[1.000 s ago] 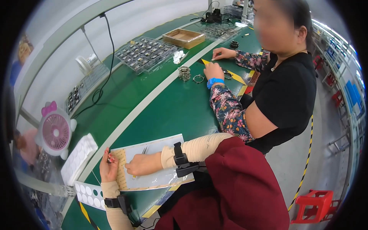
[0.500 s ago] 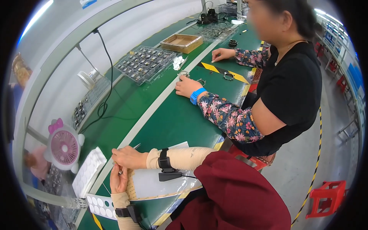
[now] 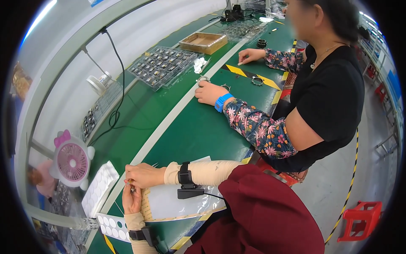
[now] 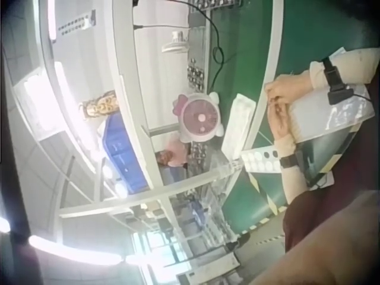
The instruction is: Assembling and inspecting small electronic components on a factory production line.
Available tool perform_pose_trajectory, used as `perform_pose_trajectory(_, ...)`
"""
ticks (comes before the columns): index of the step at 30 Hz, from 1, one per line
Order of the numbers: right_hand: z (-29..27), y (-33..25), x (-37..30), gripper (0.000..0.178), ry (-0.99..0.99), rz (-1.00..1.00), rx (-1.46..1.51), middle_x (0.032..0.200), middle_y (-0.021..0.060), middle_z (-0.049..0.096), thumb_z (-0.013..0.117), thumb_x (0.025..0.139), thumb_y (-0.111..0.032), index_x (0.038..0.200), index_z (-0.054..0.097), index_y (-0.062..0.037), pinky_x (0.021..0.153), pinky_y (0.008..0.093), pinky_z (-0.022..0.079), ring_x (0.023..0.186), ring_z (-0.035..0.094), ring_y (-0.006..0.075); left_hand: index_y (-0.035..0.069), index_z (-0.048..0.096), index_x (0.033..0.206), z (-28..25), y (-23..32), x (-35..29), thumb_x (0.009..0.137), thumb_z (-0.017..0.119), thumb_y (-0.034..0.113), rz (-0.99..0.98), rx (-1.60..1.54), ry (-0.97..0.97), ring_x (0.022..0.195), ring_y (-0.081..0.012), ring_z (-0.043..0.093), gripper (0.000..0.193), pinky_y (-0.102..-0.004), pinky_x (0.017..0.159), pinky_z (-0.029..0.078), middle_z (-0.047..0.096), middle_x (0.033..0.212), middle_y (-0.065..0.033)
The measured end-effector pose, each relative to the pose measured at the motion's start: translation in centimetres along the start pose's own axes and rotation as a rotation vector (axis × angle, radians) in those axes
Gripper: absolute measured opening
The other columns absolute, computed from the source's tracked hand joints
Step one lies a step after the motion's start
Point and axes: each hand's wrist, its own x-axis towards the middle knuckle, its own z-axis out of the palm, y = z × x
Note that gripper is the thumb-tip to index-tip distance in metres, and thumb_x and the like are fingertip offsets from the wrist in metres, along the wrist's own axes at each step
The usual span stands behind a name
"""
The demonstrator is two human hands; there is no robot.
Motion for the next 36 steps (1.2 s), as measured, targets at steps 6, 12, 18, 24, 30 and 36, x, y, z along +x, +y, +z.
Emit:
perform_pose_trajectory(6,0.4,-0.4,0.6,0.017,-0.007,0.133,0.154,0.090,0.0107,0.054,0.056,0.078,-0.017,0.077,0.059,-0.0009,0.065,0.0367,0.043,0.074,0.056,0.0301,-0.004,0.047,0.102,-0.2,0.3,0.2,0.090,0.044,0.009,0.007,-0.054,-0.012,0.094,-0.0154,0.054,0.019,-0.0260,0.083,0.048,0.053,0.103,-0.0097)
perform_pose_trajectory(12,0.8,-0.8,0.8,0.013,0.014,0.043,0.188,0.093,0.0097,0.056,0.056,0.077,-0.013,0.079,0.058,0.0003,0.065,0.0350,0.045,0.076,0.057,0.0290,-0.004,0.047,0.103,-0.1,0.8,-0.1,0.089,0.042,0.004,0.070,-0.060,-0.038,0.093,-0.0157,0.055,0.016,-0.0231,0.080,0.050,0.053,0.102,-0.0098)
perform_pose_trajectory(18,0.5,-2.0,0.9,0.017,0.050,0.001,0.187,0.090,0.0101,0.057,0.055,0.079,-0.016,0.080,0.058,0.0005,0.065,0.0370,0.044,0.076,0.056,0.0302,-0.003,0.046,0.105,-0.3,1.2,-0.1,0.089,0.042,0.002,0.056,-0.101,-0.110,0.093,-0.0168,0.055,0.018,-0.0217,0.079,0.050,0.053,0.102,-0.0112)
perform_pose_trajectory(24,-0.9,-4.0,1.6,0.020,0.225,0.042,-0.002,0.081,0.0094,0.058,0.057,0.077,-0.021,0.084,0.058,-0.0017,0.063,0.0367,0.045,0.075,0.057,0.0283,-0.002,0.046,0.108,0.2,2.4,-1.1,0.088,0.042,0.000,0.034,-0.281,0.020,0.091,-0.0168,0.056,0.020,-0.0224,0.080,0.050,0.053,0.101,-0.0117)
perform_pose_trajectory(30,-0.8,-1.7,0.4,0.029,0.164,-0.125,-0.483,0.072,0.0092,0.056,0.061,0.072,-0.031,0.076,0.056,-0.0032,0.060,0.0357,0.045,0.071,0.055,0.0261,0.001,0.044,0.114,1.3,3.2,-2.2,0.089,0.042,0.001,0.051,-0.215,0.075,0.072,-0.0115,0.049,0.026,-0.0178,0.062,0.047,0.050,0.086,-0.0071)
perform_pose_trajectory(36,-1.1,0.2,-2.3,0.029,-0.058,-0.134,-0.664,0.070,0.0070,0.050,0.062,0.072,-0.032,0.074,0.052,-0.0043,0.058,0.0338,0.044,0.070,0.053,0.0229,0.002,0.050,0.101,-1.0,3.8,-2.5,0.089,0.042,0.004,-0.127,-0.478,-0.336,0.061,-0.0101,0.036,0.014,-0.0172,0.054,0.037,0.042,0.068,-0.0054)
